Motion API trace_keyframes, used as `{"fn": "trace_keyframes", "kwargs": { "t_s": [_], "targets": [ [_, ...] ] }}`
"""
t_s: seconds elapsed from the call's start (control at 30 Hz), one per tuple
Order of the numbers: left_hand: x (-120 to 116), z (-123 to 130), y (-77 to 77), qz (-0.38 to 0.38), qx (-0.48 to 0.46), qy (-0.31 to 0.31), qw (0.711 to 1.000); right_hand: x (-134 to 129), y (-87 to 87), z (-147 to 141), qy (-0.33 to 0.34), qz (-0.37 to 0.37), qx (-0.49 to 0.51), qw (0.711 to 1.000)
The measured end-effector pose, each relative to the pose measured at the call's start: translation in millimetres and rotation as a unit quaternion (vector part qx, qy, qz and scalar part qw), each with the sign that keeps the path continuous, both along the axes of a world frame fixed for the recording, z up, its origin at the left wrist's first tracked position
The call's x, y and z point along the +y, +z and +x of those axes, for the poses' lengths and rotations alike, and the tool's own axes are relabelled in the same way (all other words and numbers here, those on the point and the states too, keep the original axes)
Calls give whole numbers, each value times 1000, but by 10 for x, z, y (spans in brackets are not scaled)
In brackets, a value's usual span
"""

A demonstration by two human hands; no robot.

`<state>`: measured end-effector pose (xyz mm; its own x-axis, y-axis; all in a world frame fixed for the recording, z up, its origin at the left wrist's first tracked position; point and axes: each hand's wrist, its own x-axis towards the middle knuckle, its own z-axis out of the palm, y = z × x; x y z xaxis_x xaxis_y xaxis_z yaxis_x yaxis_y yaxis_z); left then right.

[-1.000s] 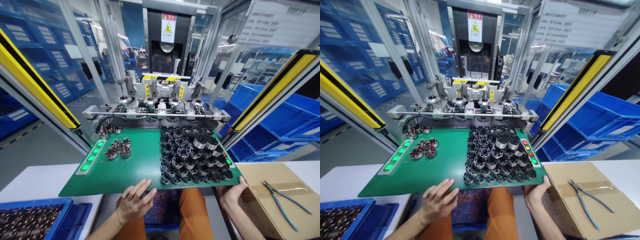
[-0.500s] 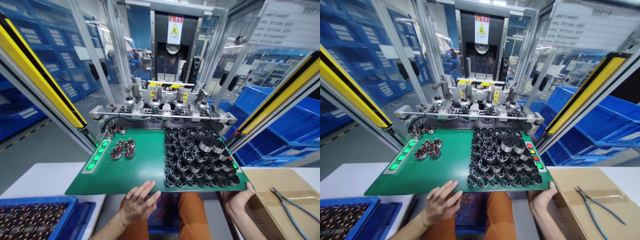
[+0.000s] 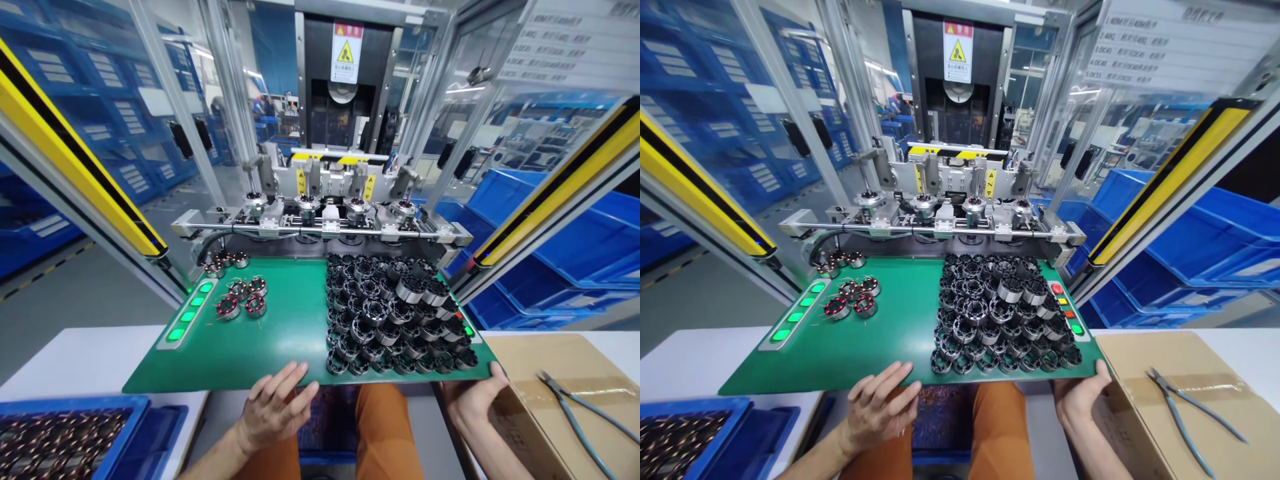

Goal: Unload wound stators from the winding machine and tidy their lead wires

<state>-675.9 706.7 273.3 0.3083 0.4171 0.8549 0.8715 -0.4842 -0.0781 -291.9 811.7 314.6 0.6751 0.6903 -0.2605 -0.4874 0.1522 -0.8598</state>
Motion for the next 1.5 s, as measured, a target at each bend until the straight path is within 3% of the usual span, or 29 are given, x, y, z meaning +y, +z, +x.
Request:
{"fn": "trace_keyframes", "kwargs": {
  "t_s": [0.9,1.23,1.5],
  "targets": [
    [41,22,89,8,-6,-8,1000,8,-57,33,20,-10,22,1000],
    [40,-6,-22,7,-6,-11,1000,-9,-10,6,25,-10,23,999],
    [23,-21,-10,4,0,-10,1000,-7,-1,8,24,-6,30,999]
  ]
}}
